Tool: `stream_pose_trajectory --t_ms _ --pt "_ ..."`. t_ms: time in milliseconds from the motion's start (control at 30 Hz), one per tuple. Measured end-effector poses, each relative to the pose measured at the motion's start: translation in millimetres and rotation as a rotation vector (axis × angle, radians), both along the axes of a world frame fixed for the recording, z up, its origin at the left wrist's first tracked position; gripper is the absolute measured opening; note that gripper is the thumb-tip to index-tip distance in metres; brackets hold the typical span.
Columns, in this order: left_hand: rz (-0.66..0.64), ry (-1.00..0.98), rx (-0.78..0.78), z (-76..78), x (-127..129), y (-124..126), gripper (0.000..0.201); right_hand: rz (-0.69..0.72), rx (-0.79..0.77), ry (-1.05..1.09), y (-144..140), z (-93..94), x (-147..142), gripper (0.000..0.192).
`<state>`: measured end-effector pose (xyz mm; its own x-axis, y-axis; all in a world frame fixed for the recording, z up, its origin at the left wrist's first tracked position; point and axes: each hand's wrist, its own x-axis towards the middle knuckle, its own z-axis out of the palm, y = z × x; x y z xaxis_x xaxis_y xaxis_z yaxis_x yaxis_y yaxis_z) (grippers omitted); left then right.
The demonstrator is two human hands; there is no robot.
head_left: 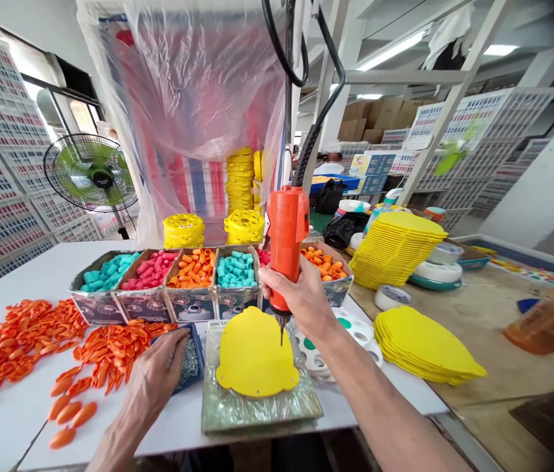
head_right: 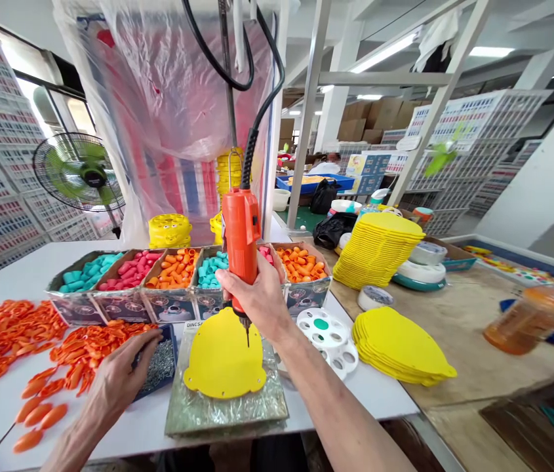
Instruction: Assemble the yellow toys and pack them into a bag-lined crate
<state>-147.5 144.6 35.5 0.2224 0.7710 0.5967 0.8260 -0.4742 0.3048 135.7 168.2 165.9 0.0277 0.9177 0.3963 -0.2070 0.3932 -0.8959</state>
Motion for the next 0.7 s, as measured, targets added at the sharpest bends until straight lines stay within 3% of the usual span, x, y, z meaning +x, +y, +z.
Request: stream_pose_trajectory --t_ms 100,233,300,467,600,700 --pt "-0.15 0.038 0.002 12.6 38 -14 0.036 0.001 -0.004 -0.018 2 2.1 0 0.033" --pt "-0.314 0.257 -0.061 8.0 82 -28 0.102 0.002 -0.001 -0.077 7 5.3 0 0.035" --pt "-0.345 0.311 -0.051 -1.9 94 -28 0.114 0.001 0.03 -0.122 10 7.2 0 0.031" --pt "-0.321 0.314 0.068 -20.3 98 -20 0.101 -0.051 0.132 -0.248 20 10.8 -1 0.022" --pt "-0.33 0.321 0.12 -16.0 85 -16 0.078 -0.08 0.135 -0.325 32 2.3 0 0.026" --pt "-0.269 0.264 0.122 -10.1 72 -12 0.06 -0.086 0.145 -0.351 41 -10.3 0 0.034"
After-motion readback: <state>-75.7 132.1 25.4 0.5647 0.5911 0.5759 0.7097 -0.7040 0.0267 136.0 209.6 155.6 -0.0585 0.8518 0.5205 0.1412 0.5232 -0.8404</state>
